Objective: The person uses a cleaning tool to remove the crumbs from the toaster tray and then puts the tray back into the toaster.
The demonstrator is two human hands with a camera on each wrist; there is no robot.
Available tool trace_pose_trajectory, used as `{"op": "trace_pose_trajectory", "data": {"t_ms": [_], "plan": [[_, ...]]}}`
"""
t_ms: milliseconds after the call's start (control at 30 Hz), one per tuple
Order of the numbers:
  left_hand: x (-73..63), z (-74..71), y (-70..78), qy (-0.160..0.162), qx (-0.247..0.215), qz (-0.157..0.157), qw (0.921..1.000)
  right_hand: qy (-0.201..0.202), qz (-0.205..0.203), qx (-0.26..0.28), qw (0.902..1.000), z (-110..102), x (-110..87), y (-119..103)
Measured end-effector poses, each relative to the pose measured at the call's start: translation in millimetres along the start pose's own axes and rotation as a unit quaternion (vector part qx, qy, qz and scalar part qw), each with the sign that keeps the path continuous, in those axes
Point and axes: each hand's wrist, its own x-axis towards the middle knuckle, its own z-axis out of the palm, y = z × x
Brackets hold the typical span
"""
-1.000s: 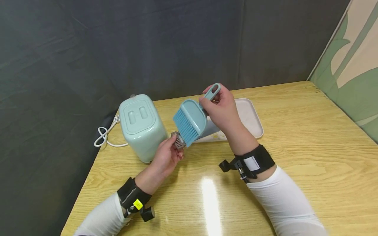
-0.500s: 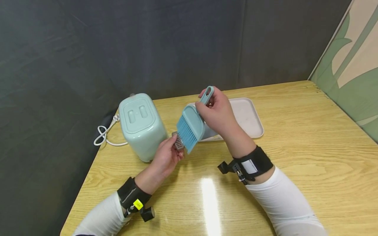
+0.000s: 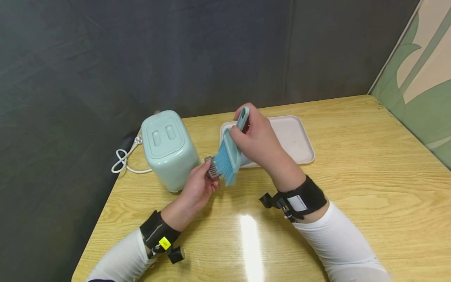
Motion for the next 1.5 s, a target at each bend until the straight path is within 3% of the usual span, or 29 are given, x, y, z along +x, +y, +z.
{"op": "trace_pose_trajectory", "data": {"t_ms": [367,900,1267,1500], "plan": [[-0.7,-0.9,0.7,-0.006,0.02,-0.008,0.9997,-0.008,0.006,-0.095,0.9954,-19.5,1.6,-4.2],[0.8,-0.4,0.9,-0.005,0.014,0.005,0.9999,-0.016,0.07,-0.14,0.9876,-55.7,15.5,15.8],[2.8,-1.7,1.6,0.004,0.01,0.001,0.9999,-0.032,0.039,-0.182,0.982,-63.3,15.4,18.1],[2.8,-2.5,1.1,0.009,0.006,0.001,0.9999,-0.067,0.04,-0.189,0.9788,-60.7,15.1,16.4]]}}
